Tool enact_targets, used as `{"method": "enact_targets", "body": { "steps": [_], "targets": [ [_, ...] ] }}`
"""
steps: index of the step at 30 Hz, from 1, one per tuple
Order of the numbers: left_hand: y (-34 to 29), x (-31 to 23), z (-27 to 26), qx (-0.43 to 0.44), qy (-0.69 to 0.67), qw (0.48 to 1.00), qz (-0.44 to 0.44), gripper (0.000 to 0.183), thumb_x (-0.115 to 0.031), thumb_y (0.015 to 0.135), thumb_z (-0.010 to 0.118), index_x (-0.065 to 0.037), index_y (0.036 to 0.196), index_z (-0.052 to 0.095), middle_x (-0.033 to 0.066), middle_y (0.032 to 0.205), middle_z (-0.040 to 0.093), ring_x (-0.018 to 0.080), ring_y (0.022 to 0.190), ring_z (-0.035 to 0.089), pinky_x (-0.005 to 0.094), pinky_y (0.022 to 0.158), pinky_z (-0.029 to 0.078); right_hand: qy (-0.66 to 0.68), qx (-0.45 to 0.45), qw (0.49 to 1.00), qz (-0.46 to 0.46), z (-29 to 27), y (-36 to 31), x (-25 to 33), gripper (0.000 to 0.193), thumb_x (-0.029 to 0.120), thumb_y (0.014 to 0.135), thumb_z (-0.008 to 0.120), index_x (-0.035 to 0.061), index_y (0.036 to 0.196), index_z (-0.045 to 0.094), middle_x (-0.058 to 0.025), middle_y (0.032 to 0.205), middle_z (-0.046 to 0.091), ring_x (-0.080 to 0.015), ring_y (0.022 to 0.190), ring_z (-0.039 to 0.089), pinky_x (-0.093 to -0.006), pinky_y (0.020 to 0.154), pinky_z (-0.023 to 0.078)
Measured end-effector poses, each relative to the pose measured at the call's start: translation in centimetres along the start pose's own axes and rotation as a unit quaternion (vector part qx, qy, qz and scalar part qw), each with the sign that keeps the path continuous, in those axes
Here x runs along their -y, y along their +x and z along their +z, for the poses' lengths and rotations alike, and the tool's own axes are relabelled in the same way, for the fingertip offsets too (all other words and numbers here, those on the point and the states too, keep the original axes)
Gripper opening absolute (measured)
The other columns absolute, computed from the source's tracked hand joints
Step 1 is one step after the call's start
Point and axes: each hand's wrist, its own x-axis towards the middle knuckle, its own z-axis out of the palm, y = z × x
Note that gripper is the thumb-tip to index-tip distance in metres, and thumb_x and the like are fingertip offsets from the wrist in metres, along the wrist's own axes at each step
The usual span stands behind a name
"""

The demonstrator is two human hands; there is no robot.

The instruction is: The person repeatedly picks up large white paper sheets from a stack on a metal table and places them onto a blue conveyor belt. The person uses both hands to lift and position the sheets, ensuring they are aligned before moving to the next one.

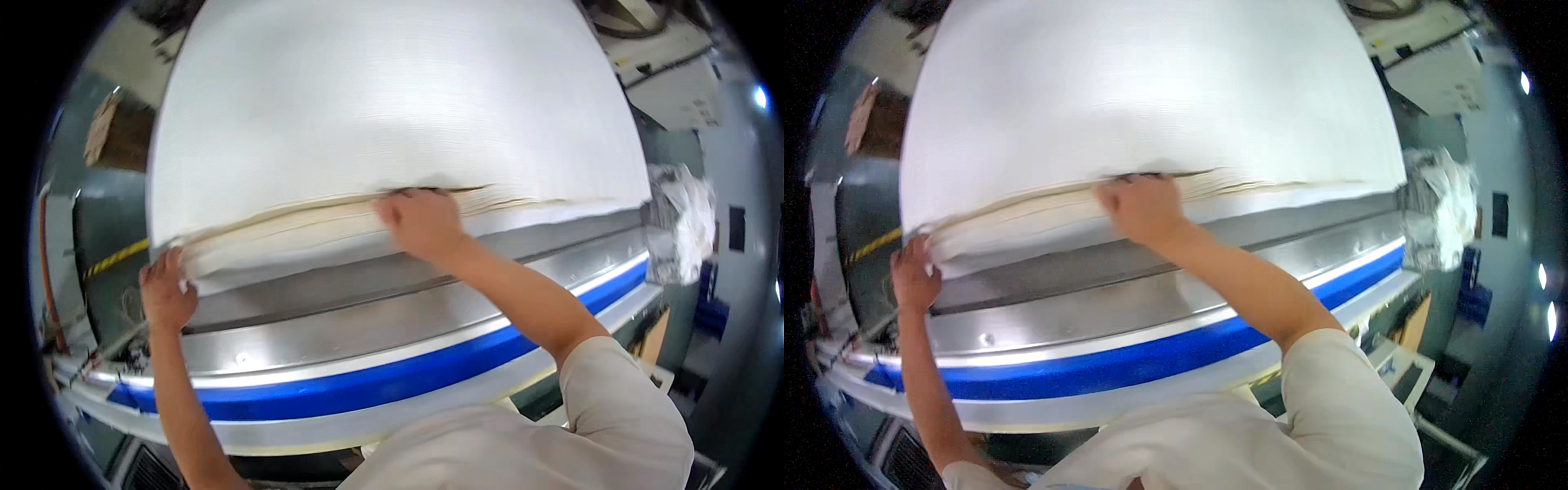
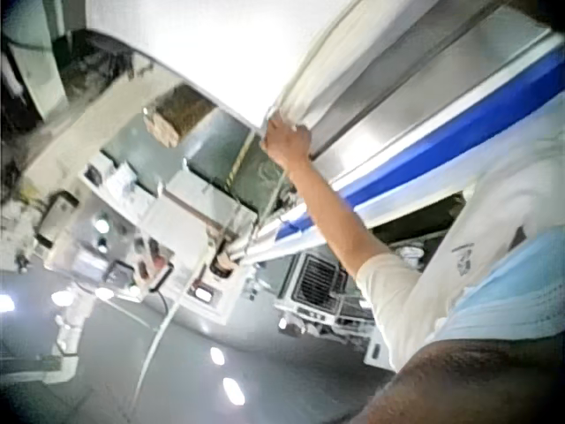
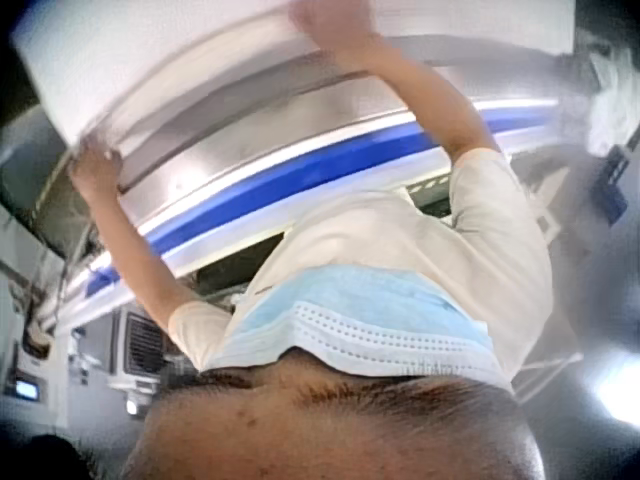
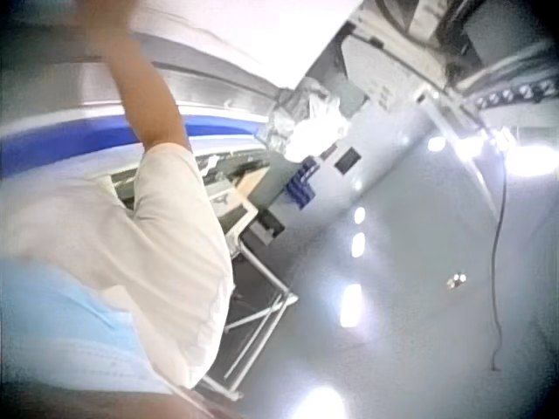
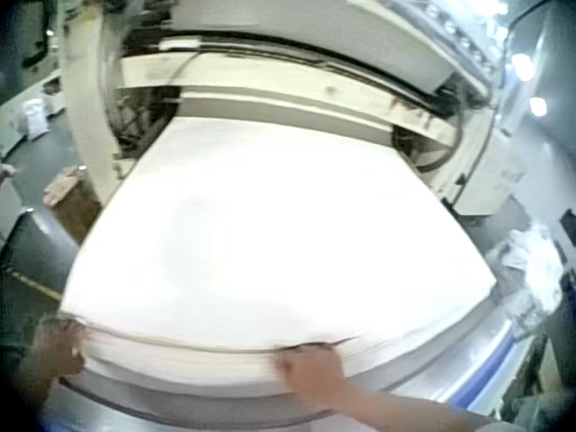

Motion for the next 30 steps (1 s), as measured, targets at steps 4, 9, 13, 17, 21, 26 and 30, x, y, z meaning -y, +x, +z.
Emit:
{"method": "enact_targets", "body": {
  "steps": [4, 9, 13, 17, 21, 26, 30],
  "targets": [
    [4.2, -4.2, -1.9, 0.115, 0.066, 0.991, -0.010, 0.050, -0.009, 0.068, 0.064, -0.009, 0.117, 0.050, 0.0109, 0.115, 0.056, 0.0288, 0.101, 0.057, 0.0445, 0.089, 0.039, -0.151, 0.033, 0.979, 0.135, -4.1, -7.2, -18.5, 0.051, 0.043, 0.092, 0.041, 0.0092, 0.064, 0.066, -0.0098, 0.067, 0.065, -0.0295, 0.070, 0.062, -0.0461, 0.077, 0.045],
    [5.5, 0.6, 3.4, 0.052, 0.153, 0.987, 0.015, 0.022, -0.003, 0.082, 0.050, -0.008, 0.096, 0.066, 0.0142, 0.093, 0.064, 0.0307, 0.088, 0.061, 0.0365, 0.075, 0.049, -0.212, -0.038, 0.950, 0.224, -11.3, -14.1, -37.4, 0.061, 0.046, 0.094, 0.032, 0.0063, 0.064, 0.068, -0.0120, 0.065, 0.064, -0.0279, 0.070, 0.063, -0.0422, 0.095, 0.037],
    [5.8, 3.2, 5.4, 0.100, 0.210, 0.973, -0.002, 0.024, -0.010, 0.088, 0.047, 0.002, 0.101, 0.064, 0.0201, 0.092, 0.065, 0.0341, 0.076, 0.060, 0.0418, 0.068, 0.046, -0.231, 0.066, 0.923, 0.302, -14.4, -16.0, -45.3, 0.065, 0.047, 0.096, 0.024, 0.0061, 0.072, 0.069, -0.0129, 0.076, 0.067, -0.0263, 0.086, 0.063, -0.0430, 0.106, 0.026],
    [6.2, 4.3, 7.5, 0.037, -0.221, 0.931, -0.290, 0.040, -0.023, 0.091, 0.038, 0.008, 0.095, 0.062, 0.0236, 0.088, 0.065, 0.0388, 0.082, 0.060, 0.0428, 0.069, 0.043, -0.343, 0.160, 0.881, 0.284, -16.8, -18.7, -53.2, 0.050, 0.038, 0.097, 0.028, 0.0055, 0.092, 0.065, -0.0111, 0.090, 0.067, -0.0267, 0.093, 0.062, -0.0440, 0.103, 0.030],
    [6.8, 1.9, 5.5, 0.076, -0.173, 0.940, -0.285, 0.038, -0.023, 0.091, 0.038, 0.006, 0.097, 0.062, 0.0233, 0.091, 0.064, 0.0391, 0.087, 0.059, 0.0436, 0.072, 0.045, -0.375, 0.295, 0.843, 0.247, -20.6, -21.4, -60.1, 0.033, 0.024, 0.092, 0.040, 0.0062, 0.114, 0.057, -0.0108, 0.105, 0.064, -0.0295, 0.099, 0.061, -0.0437, 0.097, 0.039],
    [3.7, 6.8, 7.0, 0.072, 0.123, 0.989, -0.031, 0.025, -0.012, 0.086, 0.045, 0.001, 0.101, 0.060, 0.0210, 0.096, 0.062, 0.0390, 0.091, 0.057, 0.0451, 0.076, 0.046, -0.320, 0.242, 0.855, 0.329, -19.6, -22.0, -62.9, 0.030, 0.013, 0.084, 0.047, 0.0099, 0.112, 0.059, -0.0119, 0.107, 0.063, -0.0313, 0.100, 0.060, -0.0424, 0.087, 0.047],
    [2.5, 8.6, 6.6, 0.156, 0.188, 0.964, -0.102, 0.025, -0.005, 0.084, 0.047, -0.006, 0.105, 0.061, 0.0168, 0.101, 0.062, 0.0351, 0.093, 0.057, 0.0427, 0.081, 0.045, -0.381, 0.250, 0.821, 0.344, -18.0, -22.2, -64.3, 0.027, 0.014, 0.087, 0.045, 0.0118, 0.110, 0.059, -0.0113, 0.109, 0.062, -0.0291, 0.100, 0.060, -0.0411, 0.083, 0.050]
  ]
}}
